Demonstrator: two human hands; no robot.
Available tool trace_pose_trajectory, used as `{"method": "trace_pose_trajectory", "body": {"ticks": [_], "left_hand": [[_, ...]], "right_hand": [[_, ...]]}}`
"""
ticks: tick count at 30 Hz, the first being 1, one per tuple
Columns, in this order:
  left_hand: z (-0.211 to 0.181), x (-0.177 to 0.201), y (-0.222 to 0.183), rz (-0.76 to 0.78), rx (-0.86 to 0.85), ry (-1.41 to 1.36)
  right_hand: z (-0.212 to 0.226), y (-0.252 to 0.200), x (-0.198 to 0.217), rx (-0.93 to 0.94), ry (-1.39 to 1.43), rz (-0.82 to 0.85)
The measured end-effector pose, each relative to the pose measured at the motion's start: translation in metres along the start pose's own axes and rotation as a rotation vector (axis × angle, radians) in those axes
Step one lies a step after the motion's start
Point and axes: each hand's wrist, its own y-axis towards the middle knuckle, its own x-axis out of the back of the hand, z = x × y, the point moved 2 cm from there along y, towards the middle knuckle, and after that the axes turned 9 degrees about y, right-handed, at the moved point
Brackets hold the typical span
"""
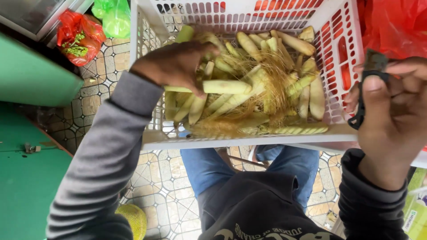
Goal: Peeling the husks and silk off baby corn cobs and trimming the ends with a knife.
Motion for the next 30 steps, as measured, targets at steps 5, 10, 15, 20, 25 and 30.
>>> {"method": "trace_pose_trajectory", "body": {"ticks": [5, 10, 15, 20, 25, 30], "left_hand": [[-0.008, -0.053, 0.024, -0.509, -0.465, 0.465], [-0.018, -0.042, 0.019, -0.640, -0.453, 0.364], [-0.057, -0.010, 0.005, -0.985, -0.568, -0.220], [-0.099, -0.018, 0.006, -1.121, -0.662, -0.397], [-0.103, -0.033, 0.007, -1.100, -0.712, -0.411], [-0.103, -0.035, 0.003, -1.116, -0.737, -0.294]], "right_hand": [[-0.008, 0.013, -0.022, 0.146, -0.058, 0.103], [-0.011, 0.024, -0.044, 0.306, -0.030, 0.137], [-0.020, 0.029, -0.054, 0.372, -0.032, 0.013], [-0.009, 0.024, -0.064, 0.349, 0.011, -0.062], [-0.004, 0.014, -0.064, 0.223, 0.021, -0.169], [-0.006, 0.009, -0.062, 0.165, 0.021, -0.216]]}}
